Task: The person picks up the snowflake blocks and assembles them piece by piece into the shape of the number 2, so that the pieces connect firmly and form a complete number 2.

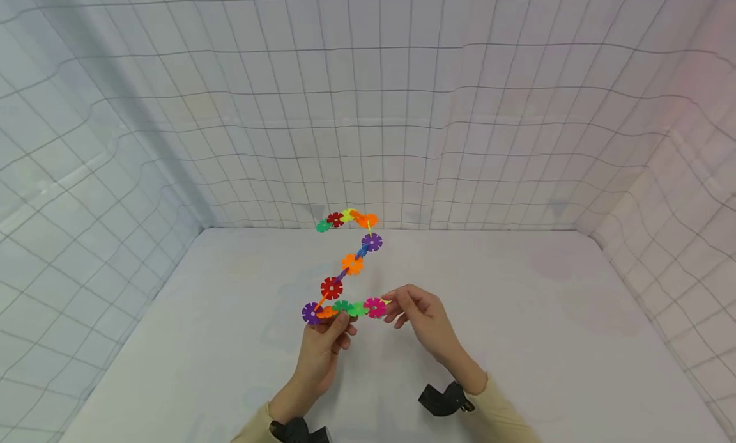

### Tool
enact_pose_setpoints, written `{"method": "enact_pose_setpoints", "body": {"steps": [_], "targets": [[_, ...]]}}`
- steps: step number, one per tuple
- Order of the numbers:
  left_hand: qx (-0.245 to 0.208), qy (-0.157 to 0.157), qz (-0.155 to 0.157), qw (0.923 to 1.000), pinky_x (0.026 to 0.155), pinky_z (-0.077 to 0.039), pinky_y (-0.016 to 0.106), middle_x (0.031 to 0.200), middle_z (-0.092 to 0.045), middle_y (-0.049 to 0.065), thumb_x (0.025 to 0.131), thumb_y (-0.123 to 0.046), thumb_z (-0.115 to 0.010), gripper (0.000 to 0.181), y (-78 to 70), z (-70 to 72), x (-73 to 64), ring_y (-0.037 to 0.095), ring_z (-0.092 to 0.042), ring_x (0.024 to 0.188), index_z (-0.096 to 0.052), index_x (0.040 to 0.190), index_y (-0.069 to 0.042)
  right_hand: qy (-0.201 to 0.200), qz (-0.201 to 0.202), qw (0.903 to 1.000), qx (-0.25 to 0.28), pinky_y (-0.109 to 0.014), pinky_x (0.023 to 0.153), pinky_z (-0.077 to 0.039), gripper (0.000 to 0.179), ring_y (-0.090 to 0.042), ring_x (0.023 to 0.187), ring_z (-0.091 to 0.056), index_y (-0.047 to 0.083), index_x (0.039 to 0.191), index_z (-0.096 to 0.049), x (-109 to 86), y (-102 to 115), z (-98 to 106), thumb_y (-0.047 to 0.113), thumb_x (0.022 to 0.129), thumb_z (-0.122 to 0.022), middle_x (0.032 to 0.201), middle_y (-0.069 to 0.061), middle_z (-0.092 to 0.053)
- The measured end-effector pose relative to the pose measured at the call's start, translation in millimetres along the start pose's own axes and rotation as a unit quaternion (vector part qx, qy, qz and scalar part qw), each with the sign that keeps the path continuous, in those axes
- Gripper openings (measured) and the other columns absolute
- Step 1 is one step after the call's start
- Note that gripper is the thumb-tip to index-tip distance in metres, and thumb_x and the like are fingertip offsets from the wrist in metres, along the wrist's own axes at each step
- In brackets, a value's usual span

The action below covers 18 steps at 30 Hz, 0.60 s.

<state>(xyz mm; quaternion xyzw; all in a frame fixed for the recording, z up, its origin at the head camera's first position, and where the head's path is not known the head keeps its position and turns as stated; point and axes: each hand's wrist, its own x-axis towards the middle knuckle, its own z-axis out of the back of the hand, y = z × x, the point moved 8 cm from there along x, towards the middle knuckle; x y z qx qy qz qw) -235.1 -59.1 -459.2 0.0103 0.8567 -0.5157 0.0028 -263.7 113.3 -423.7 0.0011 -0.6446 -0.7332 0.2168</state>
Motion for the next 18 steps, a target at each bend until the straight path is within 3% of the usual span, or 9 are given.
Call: {"method": "enact_pose_setpoints", "body": {"steps": [2,4,8,10,12,14,18], "targets": [[0.002,-0.001,-0.008,1.0,0.054,-0.044,0.018,0.084,-0.069,0.005,0.091,-0.013,-0.065,0.006,-2.3,2.3,0.9,0.012,-0.061,0.067,-0.067,0.095,-0.008,-0.002,-0.033,0.9985,-0.044,-0.033,0.064,-0.053,0.025,-0.028,0.078,-0.063,0.001,0.105,-0.066,5.2,-20,7,0.019,0.1,-0.049,0.088,-0.011,-0.067],[0.003,-0.002,-0.012,0.9999,0.054,-0.044,0.018,0.084,-0.069,0.005,0.091,-0.013,-0.065,0.006,-3.9,4.2,1.5,0.012,-0.061,0.066,-0.067,0.094,-0.008,-0.005,-0.054,0.9912,-0.121,-0.03,0.065,-0.052,0.021,-0.025,0.079,-0.062,0.006,0.103,-0.068,8.3,-40,12,0.023,0.097,-0.057,0.088,-0.006,-0.067],[0.004,0.0,-0.009,1.0,0.054,-0.044,0.018,0.083,-0.069,0.005,0.091,-0.012,-0.065,0.005,-6.2,4.2,1.7,0.012,-0.06,0.066,-0.067,0.093,-0.008,0.0,-0.053,0.9565,-0.287,-0.03,0.069,-0.048,0.021,-0.016,0.079,-0.055,0.008,0.103,-0.069,8.3,-66,16,0.019,0.085,-0.073,0.088,0.002,-0.062],[0.003,0.002,-0.004,1.0,0.054,-0.044,0.019,0.083,-0.069,0.004,0.091,-0.012,-0.065,0.004,-6.6,3.3,1.7,0.012,-0.06,0.066,-0.067,0.092,-0.009,0.004,-0.04,0.9415,-0.335,-0.032,0.071,-0.045,0.027,-0.015,0.08,-0.05,0.006,0.104,-0.069,7.5,-71,14,0.016,0.081,-0.077,0.088,0.002,-0.058],[0.001,0.005,-0.004,1.0,0.054,-0.044,0.019,0.083,-0.069,0.004,0.091,-0.011,-0.064,0.003,-7.7,2.1,1.5,0.012,-0.059,0.065,-0.067,0.092,-0.009,0.011,-0.034,0.9319,-0.361,-0.033,0.07,-0.042,0.03,-0.015,0.08,-0.045,0.005,0.104,-0.07,7.0,-74,12,0.016,0.078,-0.079,0.087,0.002,-0.054],[-0.001,0.007,-0.005,1.0,0.054,-0.044,0.019,0.082,-0.069,0.004,0.091,-0.009,-0.064,0.003,-9.0,1.3,1.7,0.011,-0.059,0.064,-0.066,0.093,-0.009,0.016,-0.03,0.9284,-0.37,-0.033,0.069,-0.039,0.03,-0.016,0.079,-0.043,0.006,0.102,-0.07,7.0,-74,10,0.015,0.075,-0.081,0.086,0.001,-0.052],[0.001,0.013,-0.017,0.9998,0.054,-0.043,0.019,0.082,-0.069,0.005,0.091,-0.008,-0.064,0.003,-14.0,0.2,1.7,0.012,-0.058,0.063,-0.066,0.093,-0.009,0.036,-0.044,0.9317,-0.359,-0.033,0.069,-0.039,0.023,-0.016,0.079,-0.043,0.008,0.091,-0.068,7.2,-73,10,0.012,0.073,-0.082,0.084,0.002,-0.052]]}}
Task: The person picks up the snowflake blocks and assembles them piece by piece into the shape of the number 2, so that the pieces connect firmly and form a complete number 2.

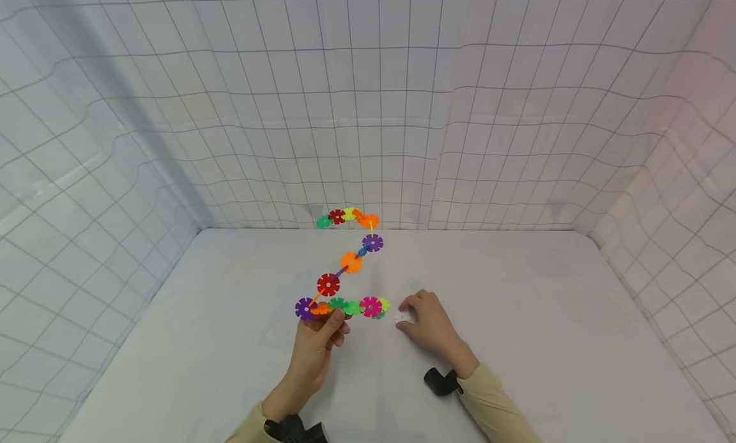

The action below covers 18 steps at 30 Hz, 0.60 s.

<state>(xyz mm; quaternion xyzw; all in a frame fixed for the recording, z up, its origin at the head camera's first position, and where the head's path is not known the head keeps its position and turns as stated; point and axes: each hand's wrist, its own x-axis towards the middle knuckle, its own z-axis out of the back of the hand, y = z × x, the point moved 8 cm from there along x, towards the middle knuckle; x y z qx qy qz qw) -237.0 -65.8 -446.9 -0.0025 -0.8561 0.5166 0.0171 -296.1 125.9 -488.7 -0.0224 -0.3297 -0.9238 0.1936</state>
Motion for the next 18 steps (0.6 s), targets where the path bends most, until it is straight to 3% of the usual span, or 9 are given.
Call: {"method": "enact_pose_setpoints", "body": {"steps": [9,14,18], "targets": [[0.003,-0.002,-0.02,0.9998,0.052,-0.042,0.018,0.079,-0.068,0.004,0.091,-0.007,-0.064,0.004,-7.5,1.1,1.5,0.011,-0.054,0.059,-0.067,0.093,-0.008,0.088,-0.01,0.9957,0.027,-0.031,0.066,-0.039,0.024,-0.017,0.075,-0.043,0.009,0.083,-0.059,-2.6,-3.2,2.2,0.007,0.073,-0.08,0.078,0.0,-0.048],[0.005,-0.009,-0.017,0.9998,0.051,-0.042,0.018,0.079,-0.068,0.005,0.09,-0.008,-0.066,0.003,-7.1,2.7,1.5,0.01,-0.053,0.057,-0.067,0.092,-0.007,0.088,-0.03,0.994,0.057,-0.028,0.063,-0.041,0.028,-0.015,0.07,-0.046,0.006,0.094,-0.059,-4.3,-7.3,1.1,0.009,0.075,-0.08,0.076,0.002,-0.05],[0.006,-0.016,-0.008,0.9998,0.052,-0.041,0.018,0.079,-0.068,0.004,0.09,-0.009,-0.066,0.004,-6.3,4.5,1.4,0.01,-0.052,0.057,-0.067,0.092,-0.006,0.073,-0.018,0.996,0.047,-0.027,0.061,-0.039,0.031,-0.013,0.068,-0.044,0.004,0.097,-0.061,-3.3,-5.4,-1.5,0.018,0.077,-0.08,0.073,0.002,-0.049]]}}
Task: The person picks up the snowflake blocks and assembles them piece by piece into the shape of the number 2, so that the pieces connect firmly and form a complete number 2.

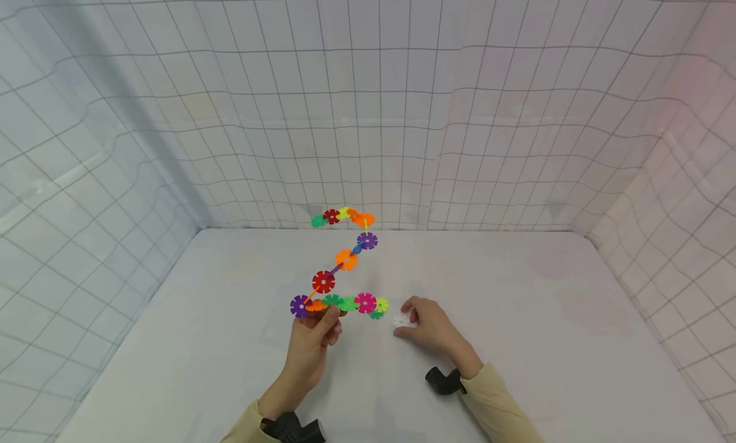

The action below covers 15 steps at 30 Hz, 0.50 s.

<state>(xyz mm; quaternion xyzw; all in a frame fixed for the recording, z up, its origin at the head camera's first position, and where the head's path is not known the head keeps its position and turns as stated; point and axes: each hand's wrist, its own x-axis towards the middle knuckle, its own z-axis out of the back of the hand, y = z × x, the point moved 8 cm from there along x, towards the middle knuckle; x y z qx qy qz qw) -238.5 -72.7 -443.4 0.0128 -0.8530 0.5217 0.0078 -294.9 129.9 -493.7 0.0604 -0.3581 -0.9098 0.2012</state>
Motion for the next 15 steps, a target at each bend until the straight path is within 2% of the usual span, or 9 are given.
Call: {"method": "enact_pose_setpoints", "body": {"steps": [3,10,15], "targets": [[0.001,-0.002,0.002,1.0,0.052,-0.041,0.018,0.079,-0.068,0.005,0.09,-0.009,-0.066,0.004,1.3,1.2,1.2,0.01,-0.051,0.057,-0.067,0.092,-0.006,-0.006,0.009,0.9998,-0.014,-0.027,0.061,-0.039,0.027,-0.013,0.067,-0.044,0.005,0.093,-0.06,0.2,2,-1,0.016,0.077,-0.079,0.073,0.001,-0.048],[0.004,0.0,-0.006,1.0,0.051,-0.041,0.018,0.077,-0.068,0.004,0.09,-0.007,-0.066,0.004,3.9,2.5,3.6,0.01,-0.052,0.056,-0.068,0.089,-0.01,0.007,-0.009,0.9998,-0.017,-0.03,0.064,-0.042,0.028,-0.015,0.073,-0.045,0.011,0.085,-0.055,-2.0,2,-1,0.01,0.074,-0.081,0.077,0.002,-0.048],[0.007,-0.001,-0.007,1.0,0.051,-0.041,0.018,0.078,-0.068,0.005,0.09,-0.006,-0.065,0.005,6.4,3.8,4.7,0.01,-0.053,0.056,-0.069,0.089,-0.01,-0.027,0.02,0.9994,-0.007,-0.027,0.058,-0.044,0.018,-0.011,0.066,-0.05,0.01,0.086,-0.058,-2.3,14,8,0.004,0.08,-0.073,0.072,0.007,-0.053]]}}
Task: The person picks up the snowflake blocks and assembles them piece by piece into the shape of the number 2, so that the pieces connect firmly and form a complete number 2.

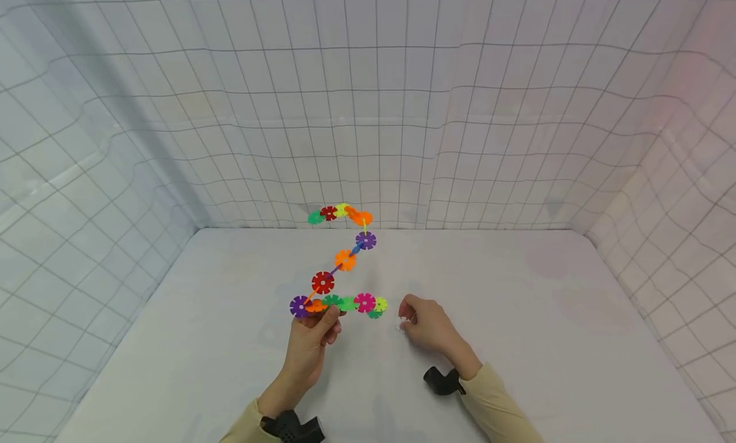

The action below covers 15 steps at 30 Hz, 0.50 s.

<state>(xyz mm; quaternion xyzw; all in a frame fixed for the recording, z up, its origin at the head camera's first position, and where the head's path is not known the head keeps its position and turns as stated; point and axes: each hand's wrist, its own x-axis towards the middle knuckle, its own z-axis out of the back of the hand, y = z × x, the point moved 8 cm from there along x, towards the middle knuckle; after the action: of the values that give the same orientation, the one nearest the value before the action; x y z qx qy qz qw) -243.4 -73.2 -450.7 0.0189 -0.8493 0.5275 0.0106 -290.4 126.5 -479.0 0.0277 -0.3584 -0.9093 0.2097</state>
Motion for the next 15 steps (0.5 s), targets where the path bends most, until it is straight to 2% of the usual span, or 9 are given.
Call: {"method": "enact_pose_setpoints", "body": {"steps": [2,4,6,8,9,11,13,15], "targets": [[0.001,-0.002,0.001,1.0,0.051,-0.041,0.018,0.079,-0.068,0.006,0.09,-0.006,-0.065,0.005,0.2,0.7,0.2,0.01,-0.053,0.056,-0.069,0.09,-0.01,-0.023,0.006,0.9992,0.033,-0.026,0.056,-0.046,0.015,-0.011,0.064,-0.053,0.009,0.089,-0.06,-0.7,7,9,0.004,0.082,-0.072,0.072,0.006,-0.056],[0.002,-0.004,0.002,1.0,0.051,-0.04,0.018,0.079,-0.069,0.007,0.09,-0.006,-0.065,0.004,0.0,1.1,0.3,0.01,-0.052,0.056,-0.069,0.09,-0.009,-0.036,0.003,0.9931,0.111,-0.029,0.057,-0.05,0.015,-0.017,0.063,-0.057,0.006,0.093,-0.06,-3.0,14,19,0.007,0.084,-0.072,0.074,-0.001,-0.059],[0.003,-0.006,0.003,1.0,0.051,-0.04,0.018,0.079,-0.069,0.007,0.089,-0.007,-0.066,0.003,-0.4,1.4,0.2,0.01,-0.052,0.056,-0.069,0.09,-0.008,-0.048,-0.005,0.9756,0.214,-0.034,0.057,-0.053,0.018,-0.025,0.062,-0.061,0.003,0.097,-0.058,-6.6,22,31,0.01,0.087,-0.07,0.078,-0.01,-0.061],[0.004,-0.006,0.005,1.0,0.051,-0.04,0.018,0.078,-0.069,0.005,0.089,-0.009,-0.067,0.003,-0.4,1.3,0.3,0.01,-0.051,0.056,-0.069,0.09,-0.007,-0.055,-0.015,0.9497,0.308,-0.037,0.057,-0.054,0.022,-0.031,0.061,-0.062,-0.002,0.1,-0.056,-11.4,30,41,0.012,0.088,-0.069,0.08,-0.017,-0.06],[0.005,-0.006,0.007,0.9999,0.051,-0.04,0.018,0.078,-0.068,0.005,0.089,-0.01,-0.067,0.004,-0.1,1.2,0.3,0.01,-0.051,0.056,-0.069,0.09,-0.006,-0.058,-0.017,0.9363,0.346,-0.037,0.057,-0.054,0.024,-0.033,0.06,-0.062,-0.004,0.101,-0.055,-13.8,34,45,0.012,0.089,-0.068,0.08,-0.019,-0.06],[0.007,-0.003,0.008,0.9999,0.051,-0.04,0.018,0.078,-0.068,0.004,0.089,-0.011,-0.068,0.006,0.2,0.7,0.3,0.011,-0.051,0.057,-0.069,0.091,-0.006,-0.057,-0.017,0.9169,0.395,-0.035,0.057,-0.054,0.027,-0.031,0.06,-0.063,-0.008,0.104,-0.052,-18.3,40,51,0.01,0.09,-0.067,0.081,-0.018,-0.059],[0.011,0.0,0.009,0.9999,0.051,-0.04,0.018,0.078,-0.068,0.004,0.089,-0.013,-0.068,0.007,0.7,0.5,0.2,0.011,-0.051,0.057,-0.068,0.091,-0.006,-0.046,-0.017,0.9048,0.423,-0.033,0.058,-0.055,0.029,-0.027,0.061,-0.064,-0.011,0.107,-0.05,-21.8,46,55,0.006,0.089,-0.066,0.083,-0.016,-0.059],[0.012,0.001,0.01,0.9999,0.051,-0.04,0.018,0.079,-0.068,0.004,0.089,-0.014,-0.068,0.008,1.1,0.7,-0.1,0.01,-0.05,0.056,-0.068,0.091,-0.006,-0.034,-0.015,0.9002,0.434,-0.033,0.061,-0.055,0.032,-0.025,0.065,-0.066,-0.013,0.111,-0.048,-24.3,50,56,0.003,0.089,-0.066,0.084,-0.014,-0.06]]}}
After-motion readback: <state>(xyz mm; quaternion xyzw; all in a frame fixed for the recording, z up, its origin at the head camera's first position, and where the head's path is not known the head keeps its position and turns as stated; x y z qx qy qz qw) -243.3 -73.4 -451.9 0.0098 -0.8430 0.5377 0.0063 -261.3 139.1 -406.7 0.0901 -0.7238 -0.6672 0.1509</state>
